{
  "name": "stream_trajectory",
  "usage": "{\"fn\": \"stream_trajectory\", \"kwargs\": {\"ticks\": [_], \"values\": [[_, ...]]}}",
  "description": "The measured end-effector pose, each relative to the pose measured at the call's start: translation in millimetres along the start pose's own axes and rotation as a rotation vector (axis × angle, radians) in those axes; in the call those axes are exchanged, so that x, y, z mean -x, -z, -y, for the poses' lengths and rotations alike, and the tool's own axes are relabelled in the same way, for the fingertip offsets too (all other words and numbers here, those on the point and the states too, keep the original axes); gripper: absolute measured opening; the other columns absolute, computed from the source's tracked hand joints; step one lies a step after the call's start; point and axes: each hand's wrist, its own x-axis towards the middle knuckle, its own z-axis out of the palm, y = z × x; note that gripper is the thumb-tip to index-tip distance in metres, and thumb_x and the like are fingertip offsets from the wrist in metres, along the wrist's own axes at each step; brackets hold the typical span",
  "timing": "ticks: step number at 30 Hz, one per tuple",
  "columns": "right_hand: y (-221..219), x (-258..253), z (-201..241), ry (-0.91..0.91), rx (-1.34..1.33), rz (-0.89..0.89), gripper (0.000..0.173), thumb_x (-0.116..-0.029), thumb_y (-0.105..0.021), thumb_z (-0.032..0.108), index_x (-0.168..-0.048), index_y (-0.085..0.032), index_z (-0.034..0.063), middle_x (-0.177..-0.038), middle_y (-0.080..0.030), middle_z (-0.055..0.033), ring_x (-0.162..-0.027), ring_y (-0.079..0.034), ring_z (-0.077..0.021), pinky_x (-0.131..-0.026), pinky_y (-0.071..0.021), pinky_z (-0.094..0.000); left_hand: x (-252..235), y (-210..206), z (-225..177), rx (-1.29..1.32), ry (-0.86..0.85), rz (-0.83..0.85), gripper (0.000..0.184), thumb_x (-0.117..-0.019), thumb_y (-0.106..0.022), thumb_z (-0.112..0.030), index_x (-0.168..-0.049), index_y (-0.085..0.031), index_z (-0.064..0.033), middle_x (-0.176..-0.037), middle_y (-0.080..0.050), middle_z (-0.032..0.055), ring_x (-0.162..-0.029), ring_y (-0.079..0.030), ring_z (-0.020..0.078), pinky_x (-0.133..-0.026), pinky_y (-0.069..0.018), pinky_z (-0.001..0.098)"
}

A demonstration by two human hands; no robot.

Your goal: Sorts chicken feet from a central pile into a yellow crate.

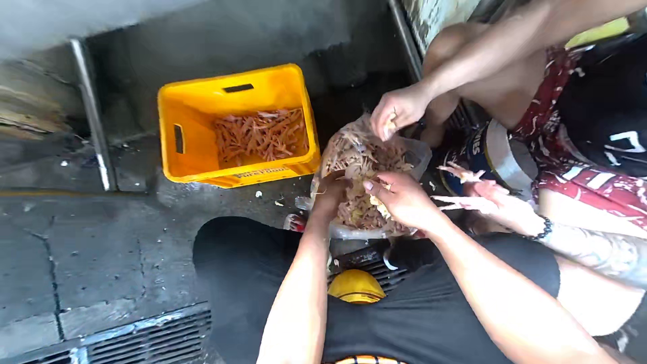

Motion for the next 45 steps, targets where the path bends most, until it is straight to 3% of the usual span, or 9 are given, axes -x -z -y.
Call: {"fn": "stream_trajectory", "kwargs": {"ticks": [5,10,16,20,26,31,39,44,45], "values": [[-10,-3,8,-0.106,-0.016,-0.057,0.051,-0.1033,-0.052,0.055,-0.114,-0.073,0.0100,-0.096,-0.071,-0.0139,-0.088,-0.069,-0.0279,-0.079,-0.0562,-0.0553,68,4,-55,0.155,-0.178,0.097,0.035,-0.1057,-0.053,-0.015,-0.139,-0.055,-0.0070,-0.083,-0.063,0.0063,-0.055,-0.046,0.0073,-0.049,-0.0391,0.0212],[-27,5,8,0.135,-0.111,-0.085,0.035,-0.1044,-0.058,0.038,-0.094,-0.073,0.0083,-0.080,-0.069,-0.0049,-0.074,-0.066,-0.0156,-0.072,-0.0574,-0.0427,106,-4,-47,0.282,-0.150,0.142,0.018,-0.1061,-0.054,-0.014,-0.114,-0.062,0.0004,-0.079,-0.064,0.0069,-0.052,-0.046,0.0058,-0.047,-0.0388,0.0197],[-31,20,2,0.194,-0.087,-0.112,0.034,-0.1055,-0.055,0.032,-0.089,-0.074,0.0091,-0.075,-0.068,-0.0018,-0.071,-0.065,-0.0116,-0.070,-0.0565,-0.0379,132,-19,-28,0.303,-0.124,0.176,0.037,-0.1124,-0.037,-0.028,-0.096,-0.061,-0.0041,-0.071,-0.056,-0.0002,-0.052,-0.046,0.0063,-0.048,-0.0399,0.0210],[-3,0,-21,-0.057,-0.198,-0.269,0.042,-0.1064,-0.051,0.043,-0.115,-0.071,0.0065,-0.098,-0.071,-0.0134,-0.086,-0.069,-0.0255,-0.080,-0.0585,-0.0514,152,-13,-19,0.644,0.022,0.185,0.037,-0.1127,-0.032,-0.025,-0.082,-0.049,-0.0141,-0.059,-0.041,-0.0060,-0.047,-0.040,0.0069,-0.049,-0.0431,0.0235],[-35,12,13,0.101,-0.191,-0.144,0.035,-0.1068,-0.053,0.032,-0.095,-0.074,0.0060,-0.080,-0.068,-0.0057,-0.074,-0.065,-0.0151,-0.073,-0.0562,-0.0404,145,2,-27,0.213,-0.112,-0.046,0.052,-0.1122,-0.029,-0.038,-0.095,-0.066,-0.0048,-0.068,-0.058,-0.0009,-0.047,-0.042,0.0053,-0.043,-0.0354,0.0201],[-53,11,6,0.245,-0.138,-0.086,0.033,-0.1063,-0.054,0.029,-0.090,-0.073,0.0076,-0.075,-0.067,-0.0008,-0.071,-0.064,-0.0085,-0.071,-0.0567,-0.0327,127,-13,-30,-0.122,-0.208,-0.015,0.040,-0.1098,-0.045,-0.037,-0.094,-0.065,-0.0062,-0.069,-0.053,0.0011,-0.055,-0.049,0.0134,-0.053,-0.0450,0.0318],[-47,3,-3,0.199,-0.268,0.037,0.031,-0.1059,-0.055,0.027,-0.094,-0.075,0.0064,-0.080,-0.069,-0.0017,-0.074,-0.065,-0.0085,-0.073,-0.0565,-0.0317,146,-18,-37,0.583,0.041,0.189,0.039,-0.1133,-0.029,-0.030,-0.086,-0.050,-0.0133,-0.066,-0.044,-0.0039,-0.050,-0.041,0.0076,-0.051,-0.0438,0.0240],[-15,-19,-15,-0.075,-0.235,-0.189,0.039,-0.1048,-0.057,0.038,-0.120,-0.069,0.0039,-0.118,-0.067,-0.0176,-0.103,-0.065,-0.0291,-0.093,-0.0533,-0.0545,193,1,-32,0.596,0.005,0.316,0.036,-0.1068,-0.042,-0.032,-0.077,-0.056,-0.0167,-0.064,-0.048,-0.0060,-0.051,-0.046,0.0059,-0.052,-0.0462,0.0239],[-17,-16,-11,-0.066,-0.215,-0.191,0.039,-0.1045,-0.058,0.039,-0.115,-0.070,0.0030,-0.110,-0.068,-0.0176,-0.097,-0.066,-0.0289,-0.087,-0.0547,-0.0542,199,4,-31,0.561,-0.014,0.275,0.036,-0.1071,-0.041,-0.031,-0.078,-0.056,-0.0163,-0.064,-0.048,-0.0056,-0.051,-0.046,0.0059,-0.051,-0.0450,0.0232]]}}
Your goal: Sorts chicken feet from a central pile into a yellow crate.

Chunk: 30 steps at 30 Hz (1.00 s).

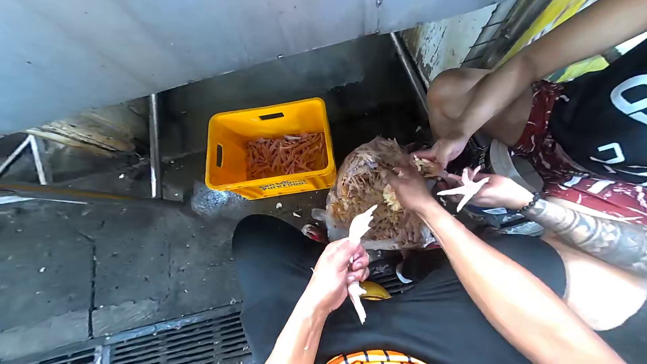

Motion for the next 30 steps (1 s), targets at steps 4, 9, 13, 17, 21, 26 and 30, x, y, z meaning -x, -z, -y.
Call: {"fn": "stream_trajectory", "kwargs": {"ticks": [4,9,13,17,21,26,30], "values": [[-34,21,16,0.149,0.028,0.225,0.033,-0.1063,-0.055,0.032,-0.096,-0.070,0.0041,-0.082,-0.066,-0.0076,-0.076,-0.064,-0.0175,-0.073,-0.0554,-0.0418,-25,16,-4,-0.431,-0.152,-0.313,0.037,-0.1107,-0.037,-0.027,-0.084,-0.056,-0.0092,-0.066,-0.049,-0.0028,-0.051,-0.042,0.0081,-0.048,-0.0386,0.0242],[-18,28,13,0.148,0.043,0.331,0.035,-0.1067,-0.054,0.035,-0.103,-0.072,0.0059,-0.092,-0.070,-0.0071,-0.087,-0.066,-0.0152,-0.083,-0.0558,-0.0412,-52,4,-13,-1.063,-0.118,-0.437,0.043,-0.1080,-0.043,-0.041,-0.090,-0.066,-0.0097,-0.071,-0.057,0.0024,-0.067,-0.059,0.0174,-0.065,-0.0512,0.0419],[-18,35,8,0.084,-0.005,0.302,0.042,-0.1013,-0.060,0.046,-0.105,-0.073,0.0055,-0.094,-0.072,-0.0082,-0.089,-0.069,-0.0158,-0.086,-0.0577,-0.0419,-62,-25,-11,-1.369,-0.141,-0.333,0.034,-0.1053,-0.043,-0.031,-0.097,-0.066,-0.0074,-0.080,-0.063,0.0068,-0.079,-0.065,0.0220,-0.075,-0.0544,0.0455],[-18,28,7,0.118,0.047,0.219,0.045,-0.1042,-0.054,0.044,-0.087,-0.070,0.0062,-0.073,-0.065,-0.0053,-0.070,-0.064,-0.0158,-0.070,-0.0554,-0.0412,-64,-35,-12,-1.469,-0.156,-0.341,0.037,-0.1079,-0.038,-0.032,-0.096,-0.064,-0.0082,-0.080,-0.063,0.0071,-0.080,-0.065,0.0230,-0.075,-0.0543,0.0452],[-17,24,11,0.307,0.298,0.085,0.044,-0.1042,-0.052,0.036,-0.074,-0.064,0.0076,-0.068,-0.060,-0.0059,-0.068,-0.062,-0.0205,-0.065,-0.0525,-0.0462,-62,-38,-9,-1.480,-0.104,-0.380,0.042,-0.1096,-0.036,-0.036,-0.095,-0.064,-0.0089,-0.080,-0.062,0.0069,-0.080,-0.065,0.0238,-0.074,-0.0542,0.0460],[24,1,7,0.201,0.456,-0.123,0.037,-0.1076,-0.048,0.030,-0.109,-0.073,0.0035,-0.099,-0.071,-0.0201,-0.095,-0.069,-0.0391,-0.086,-0.0537,-0.0646,-31,-36,-2,-1.344,-0.084,-0.224,0.041,-0.1079,-0.040,-0.039,-0.087,-0.063,-0.0119,-0.070,-0.055,0.0017,-0.067,-0.059,0.0182,-0.064,-0.0506,0.0421],[18,11,13,0.249,0.323,-0.033,0.032,-0.1093,-0.047,0.027,-0.102,-0.069,0.0049,-0.088,-0.067,-0.0137,-0.079,-0.067,-0.0290,-0.071,-0.0564,-0.0546,-24,-19,-1,-1.179,-0.148,-0.365,0.041,-0.1081,-0.041,-0.038,-0.089,-0.065,-0.0119,-0.068,-0.056,0.0002,-0.063,-0.057,0.0147,-0.060,-0.0502,0.0385]]}}
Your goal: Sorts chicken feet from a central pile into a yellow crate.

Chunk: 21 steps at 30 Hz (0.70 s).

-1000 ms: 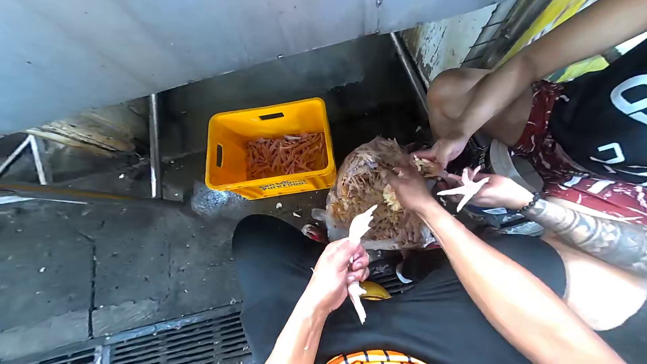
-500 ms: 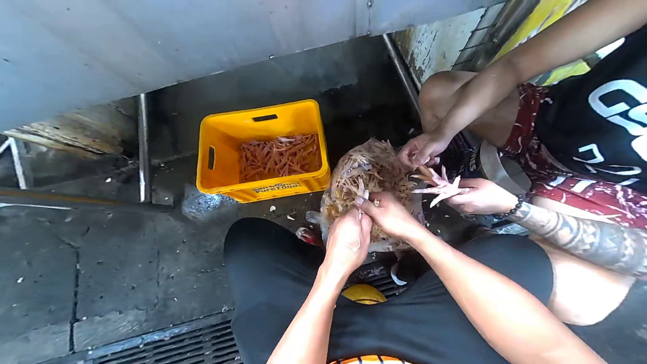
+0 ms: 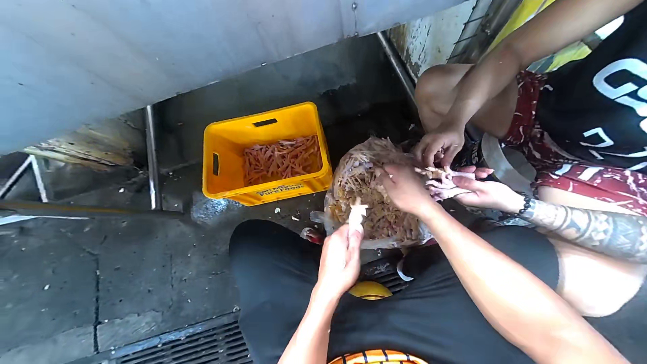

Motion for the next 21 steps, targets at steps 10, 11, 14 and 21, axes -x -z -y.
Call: {"fn": "stream_trajectory", "kwargs": {"ticks": [10,11,14,21], "values": [[-20,19,22,-0.212,-0.277,0.213,0.040,-0.1019,-0.062,0.044,-0.111,-0.072,0.0058,-0.096,-0.071,-0.0123,-0.089,-0.068,-0.0233,-0.084,-0.0564,-0.0496,-24,3,-6,-0.013,0.055,-0.050,0.041,-0.1085,-0.043,-0.040,-0.100,-0.067,-0.0084,-0.078,-0.061,0.0050,-0.073,-0.062,0.0193,-0.071,-0.0540,0.0438],[-23,20,20,-0.233,-0.285,0.172,0.040,-0.1005,-0.065,0.043,-0.114,-0.071,0.0058,-0.100,-0.071,-0.0131,-0.091,-0.069,-0.0246,-0.085,-0.0568,-0.0506,-23,-1,-7,-0.048,0.065,-0.057,0.041,-0.1084,-0.044,-0.041,-0.101,-0.068,-0.0081,-0.078,-0.062,0.0055,-0.074,-0.063,0.0199,-0.071,-0.0547,0.0445],[-24,23,10,-0.019,-0.224,0.123,0.040,-0.0960,-0.072,0.040,-0.120,-0.071,0.0079,-0.114,-0.072,-0.0104,-0.104,-0.070,-0.0216,-0.095,-0.0580,-0.0474,-24,-9,-10,-0.175,0.070,-0.065,0.040,-0.1080,-0.045,-0.039,-0.102,-0.068,-0.0076,-0.079,-0.064,0.0075,-0.075,-0.065,0.0229,-0.072,-0.0553,0.0481],[-18,13,-2,0.281,-0.159,0.172,0.018,-0.1023,-0.062,0.022,-0.102,-0.075,0.0088,-0.095,-0.072,-0.0043,-0.089,-0.069,-0.0133,-0.085,-0.0594,-0.0395,-24,-10,-2,-0.163,-0.044,-0.063,0.041,-0.1090,-0.042,-0.041,-0.102,-0.066,-0.0092,-0.078,-0.062,0.0046,-0.074,-0.064,0.0191,-0.071,-0.0552,0.0434]]}}
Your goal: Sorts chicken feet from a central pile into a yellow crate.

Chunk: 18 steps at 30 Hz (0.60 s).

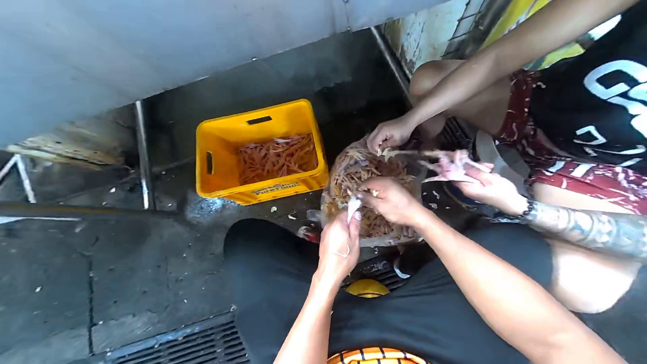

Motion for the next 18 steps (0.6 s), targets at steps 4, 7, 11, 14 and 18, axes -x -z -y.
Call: {"fn": "stream_trajectory", "kwargs": {"ticks": [4,7,11,14,18], "values": [[-2,-4,0,-0.028,0.144,-0.068,0.020,-0.1029,-0.061,0.023,-0.098,-0.071,0.0059,-0.091,-0.069,-0.0079,-0.085,-0.068,-0.0191,-0.081,-0.0587,-0.0433,4,-2,2,0.079,-0.043,-0.013,0.038,-0.1088,-0.042,-0.038,-0.095,-0.064,-0.0104,-0.074,-0.058,0.0011,-0.070,-0.060,0.0153,-0.066,-0.0520,0.0386],[-2,-7,1,-0.028,0.282,-0.114,0.023,-0.1040,-0.059,0.022,-0.101,-0.070,0.0020,-0.099,-0.070,-0.0139,-0.094,-0.069,-0.0272,-0.086,-0.0580,-0.0487,12,2,3,0.179,-0.071,-0.020,0.038,-0.1084,-0.040,-0.037,-0.092,-0.064,-0.0119,-0.069,-0.054,-0.0014,-0.063,-0.056,0.0127,-0.060,-0.0493,0.0346],[7,-10,-7,-0.069,0.355,-0.216,0.021,-0.1036,-0.057,0.018,-0.108,-0.071,0.0024,-0.104,-0.071,-0.0163,-0.097,-0.070,-0.0320,-0.088,-0.0582,-0.0535,35,9,9,0.461,-0.155,0.001,0.038,-0.1095,-0.040,-0.037,-0.092,-0.062,-0.0117,-0.063,-0.048,-0.0024,-0.051,-0.047,0.0124,-0.046,-0.0428,0.0299],[17,-13,-17,-0.180,0.336,-0.331,0.026,-0.1043,-0.056,0.021,-0.111,-0.072,0.0015,-0.104,-0.072,-0.0182,-0.097,-0.071,-0.0346,-0.087,-0.0572,-0.0574,45,24,6,0.785,-0.225,0.024,0.041,-0.1104,-0.040,-0.037,-0.085,-0.058,-0.0112,-0.064,-0.046,-0.0036,-0.050,-0.042,0.0084,-0.045,-0.0370,0.0239],[13,-10,-2,-0.257,0.012,-0.182,0.025,-0.1061,-0.051,0.017,-0.121,-0.069,0.0084,-0.112,-0.071,-0.0120,-0.099,-0.069,-0.0246,-0.088,-0.0570,-0.0518,30,33,4,1.436,0.039,0.260,0.051,-0.1109,-0.025,-0.038,-0.074,-0.052,-0.0160,-0.061,-0.047,-0.0047,-0.051,-0.046,0.0085,-0.053,-0.0464,0.0264]]}}
